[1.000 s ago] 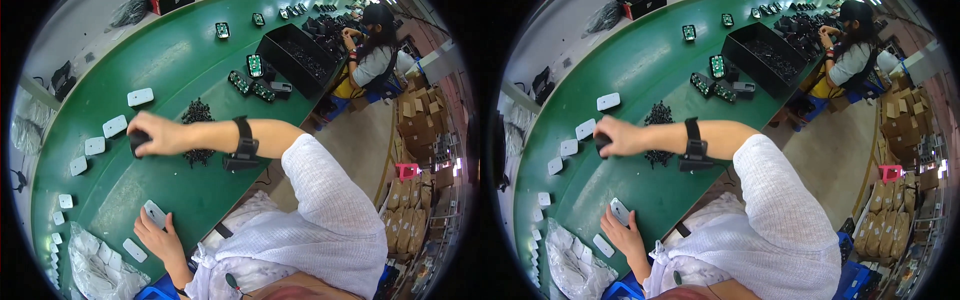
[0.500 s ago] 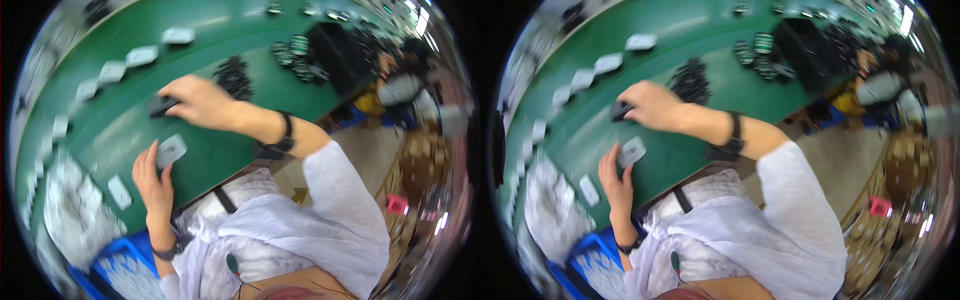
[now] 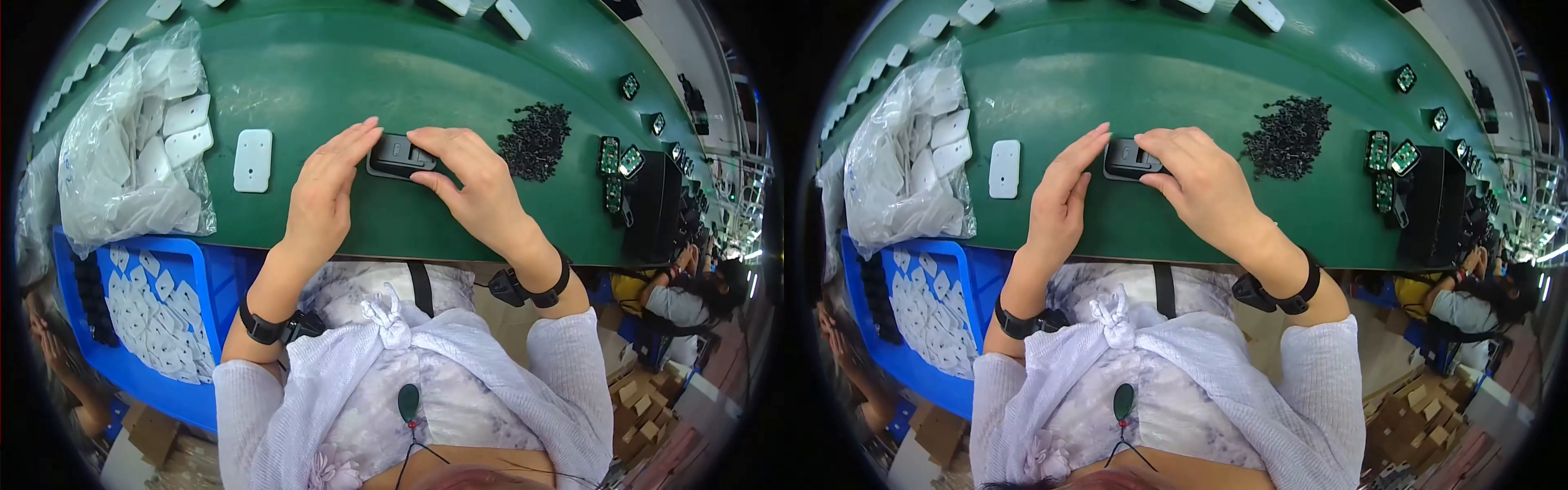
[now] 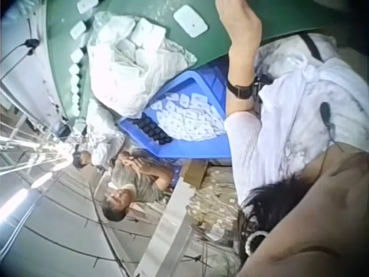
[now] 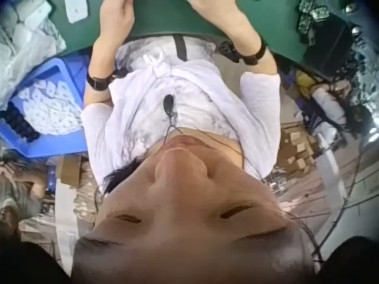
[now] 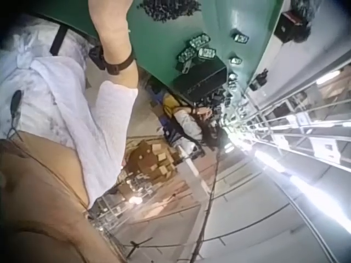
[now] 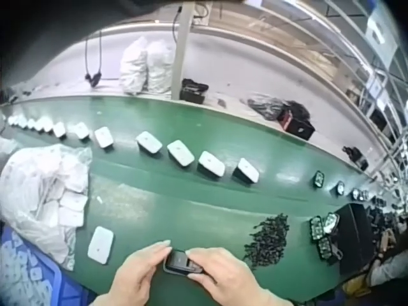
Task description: Assembling small plastic components by inserting screws and parts into housings.
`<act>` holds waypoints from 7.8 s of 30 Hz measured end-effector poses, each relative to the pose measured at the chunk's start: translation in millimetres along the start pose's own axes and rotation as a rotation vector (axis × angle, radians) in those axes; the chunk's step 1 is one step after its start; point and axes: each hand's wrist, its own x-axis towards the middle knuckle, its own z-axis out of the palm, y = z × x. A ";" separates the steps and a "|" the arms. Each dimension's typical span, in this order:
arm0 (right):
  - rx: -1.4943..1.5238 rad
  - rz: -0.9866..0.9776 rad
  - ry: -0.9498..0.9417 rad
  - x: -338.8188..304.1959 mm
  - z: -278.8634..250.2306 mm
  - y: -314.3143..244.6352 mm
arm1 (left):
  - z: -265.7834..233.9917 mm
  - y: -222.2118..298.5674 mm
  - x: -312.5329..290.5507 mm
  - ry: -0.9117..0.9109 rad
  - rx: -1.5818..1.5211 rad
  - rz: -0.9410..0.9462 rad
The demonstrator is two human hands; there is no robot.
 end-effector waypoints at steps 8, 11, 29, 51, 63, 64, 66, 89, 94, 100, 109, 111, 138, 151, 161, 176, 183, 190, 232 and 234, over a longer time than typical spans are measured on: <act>-0.031 -0.026 -0.030 1.4 4.0 -2.4 | -1.2 -4.7 -2.9 -0.099 0.120 0.097; -0.079 -0.043 -0.056 0.9 5.0 -2.1 | 1.5 -3.7 -7.5 -0.115 0.212 0.099; 0.846 0.487 -0.029 17.6 -9.9 8.8 | 11.9 9.4 14.3 -0.047 -0.446 -0.512; 0.090 0.403 0.182 61.3 -144.6 190.9 | -59.1 -3.9 -11.6 0.128 0.840 -0.101; 0.043 0.382 -0.061 77.1 -168.7 259.8 | -62.1 -8.6 -19.5 -0.009 0.957 -0.184; -0.051 0.530 0.024 75.9 -168.3 262.2 | -61.4 -8.7 -17.5 0.002 0.941 -0.166; -0.146 0.440 0.069 63.0 -162.7 228.7 | -62.9 -9.2 -19.1 0.022 0.933 -0.170; 0.243 0.276 0.104 9.6 -53.2 48.5 | -36.2 0.6 -9.6 0.118 0.161 -0.287; 0.538 0.392 0.033 7.1 -26.3 25.8 | -39.1 3.0 -4.0 -0.024 0.470 -0.087; 0.992 0.424 0.049 6.2 -9.4 0.2 | -31.7 8.6 4.9 0.163 0.388 0.020; 0.971 0.393 0.062 2.0 -2.1 -15.1 | 9.4 37.0 16.7 0.070 0.015 0.098; 0.795 0.395 0.096 0.9 -1.9 -16.3 | 13.1 34.6 18.3 0.076 0.017 0.112; 0.089 0.151 0.317 -7.1 12.1 -20.0 | 21.0 25.9 5.6 0.019 -0.904 -0.525; 0.340 0.338 0.314 -6.8 22.9 -23.7 | 22.8 32.4 -1.5 0.063 -0.794 -0.321; 0.190 0.160 0.292 -16.1 14.4 -19.6 | 15.5 26.1 -8.9 0.029 -0.840 -0.409; 0.850 0.596 0.118 -21.0 -9.5 3.2 | 23.1 45.8 15.7 -0.209 -0.675 -0.386; -0.597 0.264 0.602 -41.7 -112.2 77.7 | -0.4 -11.4 30.3 -0.010 -0.399 -0.448; -1.107 0.622 0.083 -108.3 -182.7 171.4 | -27.0 -33.8 46.6 -0.026 0.051 -0.360; 0.048 -0.107 0.458 1.6 28.6 -36.0 | 10.9 49.1 -4.3 0.167 -0.392 -0.061; 0.169 -0.017 0.478 -0.3 32.4 -40.2 | 12.4 47.9 -5.3 0.212 -0.377 -0.020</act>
